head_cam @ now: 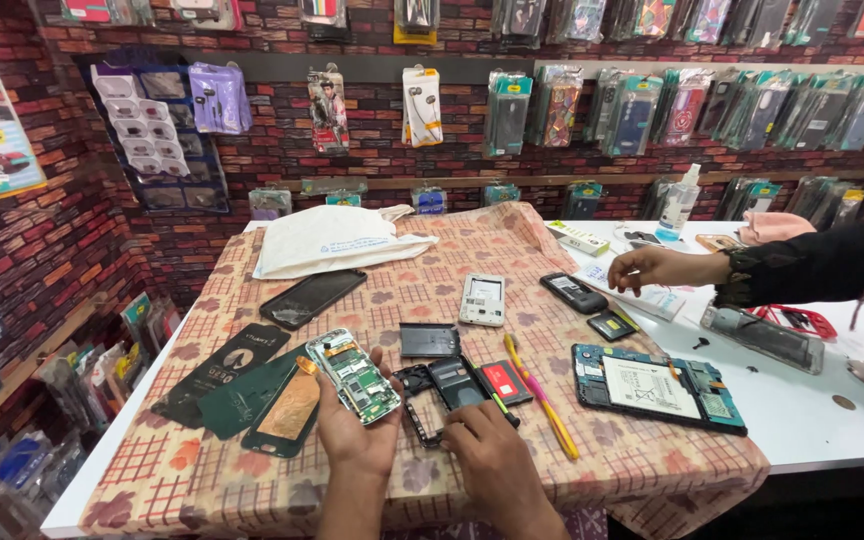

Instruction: The person uses a small brush to clean the internal components of a disassembled mobile phone. They then handle the phone's back cover and other parts, placing them on the table.

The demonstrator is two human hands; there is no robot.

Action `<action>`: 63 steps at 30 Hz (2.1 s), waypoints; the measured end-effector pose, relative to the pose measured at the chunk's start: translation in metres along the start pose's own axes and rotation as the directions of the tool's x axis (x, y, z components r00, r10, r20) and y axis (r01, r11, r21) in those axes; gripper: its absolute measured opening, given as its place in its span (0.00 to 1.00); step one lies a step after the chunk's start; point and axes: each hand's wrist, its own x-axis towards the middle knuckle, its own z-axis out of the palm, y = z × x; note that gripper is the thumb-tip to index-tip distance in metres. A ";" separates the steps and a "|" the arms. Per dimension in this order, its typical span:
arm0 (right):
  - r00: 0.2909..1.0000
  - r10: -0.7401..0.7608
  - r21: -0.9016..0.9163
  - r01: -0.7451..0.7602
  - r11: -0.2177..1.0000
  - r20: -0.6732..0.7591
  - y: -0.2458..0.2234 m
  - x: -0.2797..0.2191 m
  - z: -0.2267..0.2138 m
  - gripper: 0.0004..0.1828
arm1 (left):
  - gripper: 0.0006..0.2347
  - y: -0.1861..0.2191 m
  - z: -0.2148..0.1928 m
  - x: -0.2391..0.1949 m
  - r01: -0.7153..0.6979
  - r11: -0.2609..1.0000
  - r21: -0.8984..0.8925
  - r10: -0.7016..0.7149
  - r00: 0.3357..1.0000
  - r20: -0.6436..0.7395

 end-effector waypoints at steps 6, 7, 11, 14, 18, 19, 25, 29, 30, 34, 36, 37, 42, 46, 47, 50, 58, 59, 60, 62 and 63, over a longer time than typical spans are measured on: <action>0.999 0.026 0.017 -0.026 1.000 -0.044 0.002 -0.008 -0.002 0.09 | 0.25 -0.025 0.005 0.004 -0.017 0.998 -0.054 0.020 0.997 0.068; 0.998 0.032 0.039 -0.030 0.999 -0.059 0.002 -0.011 -0.002 0.10 | 0.25 -0.027 0.005 0.003 -0.023 0.998 -0.054 0.027 0.996 0.080; 0.930 0.158 0.059 -0.147 0.987 -0.332 0.007 -0.022 -0.002 0.09 | 0.24 -0.030 0.006 -0.002 -0.042 0.999 -0.032 0.045 0.996 0.081; 0.736 0.480 0.176 -0.455 0.873 -0.476 0.016 -0.036 -0.011 0.08 | 0.24 -0.030 0.004 -0.005 -0.060 0.998 -0.009 0.060 0.994 0.090; 0.627 0.547 0.229 -0.517 0.825 -0.555 0.037 -0.048 -0.027 0.09 | 0.24 -0.030 -0.002 -0.006 -0.047 0.999 -0.005 0.047 0.995 0.084; 0.609 0.559 0.237 -0.530 0.815 -0.562 0.042 -0.048 -0.030 0.10 | 0.24 -0.031 -0.004 -0.007 -0.040 0.999 -0.008 0.041 0.995 0.093; 0.772 0.513 0.098 -0.517 0.850 -0.376 0.071 -0.033 -0.052 0.08 | 0.24 -0.032 -0.012 -0.009 -0.039 0.999 0.027 0.036 0.991 0.125; 0.899 0.403 -0.087 -0.421 0.903 -0.172 0.083 -0.021 -0.054 0.06 | 0.25 -0.032 -0.016 -0.011 -0.030 0.998 0.057 0.022 0.990 0.140; 0.915 0.386 -0.096 -0.397 0.913 -0.117 0.084 -0.019 -0.054 0.07 | 0.25 -0.032 -0.016 -0.011 -0.027 0.998 0.064 0.018 0.989 0.146; 0.925 0.342 -0.167 -0.316 0.934 0.164 0.089 0.000 -0.054 0.20 | 0.25 -0.032 -0.014 -0.015 -0.033 0.995 0.094 0.020 0.991 0.135; 0.873 0.344 -0.242 -0.271 0.932 0.346 0.094 0.013 -0.053 0.30 | 0.25 -0.031 -0.013 -0.017 -0.024 0.994 0.102 0.012 0.992 0.122; 0.828 0.350 -0.288 -0.239 0.927 0.439 0.097 0.022 -0.053 0.35 | 0.25 -0.031 -0.012 -0.018 -0.023 0.995 0.099 0.011 0.993 0.116; 0.616 0.353 -0.326 -0.162 0.932 0.704 0.103 0.046 -0.052 0.46 | 0.25 -0.031 -0.010 -0.020 -0.014 0.996 0.093 0.003 0.993 0.121; 0.596 0.330 -0.266 -0.196 0.944 0.732 0.105 0.051 -0.052 0.45 | 0.25 -0.032 -0.012 -0.019 -0.022 0.995 0.100 0.010 0.993 0.121; 0.606 0.312 -0.246 -0.192 0.950 0.732 0.105 0.052 -0.053 0.45 | 0.25 -0.032 -0.012 -0.018 -0.019 0.995 0.096 0.007 0.992 0.127; 0.584 0.291 -0.170 -0.254 0.952 0.758 0.108 0.057 -0.054 0.52 | 0.25 -0.032 -0.012 -0.019 -0.014 0.995 0.099 0.001 0.992 0.125; 0.840 0.258 0.145 -0.365 0.920 0.477 0.111 0.048 -0.049 0.44 | 0.25 -0.031 -0.007 -0.024 -0.016 0.993 0.118 0.002 0.994 0.112; 0.886 0.276 0.286 -0.392 0.874 0.372 0.112 0.046 -0.050 0.43 | 0.25 -0.031 -0.007 -0.024 -0.013 0.993 0.116 0.000 0.993 0.118; 0.877 0.343 0.516 -0.477 0.711 0.337 0.112 0.045 -0.051 0.42 | 0.25 -0.030 -0.006 -0.023 -0.011 0.993 0.114 -0.003 0.992 0.124; 0.813 0.483 0.848 -0.477 0.231 0.325 0.111 0.040 -0.052 0.41 | 0.25 -0.030 -0.008 -0.023 -0.018 0.992 0.126 0.003 0.993 0.120; 0.843 0.426 0.917 -0.393 0.071 0.328 0.110 0.036 -0.053 0.38 | 0.25 -0.030 -0.008 -0.023 -0.020 0.991 0.134 0.004 0.993 0.120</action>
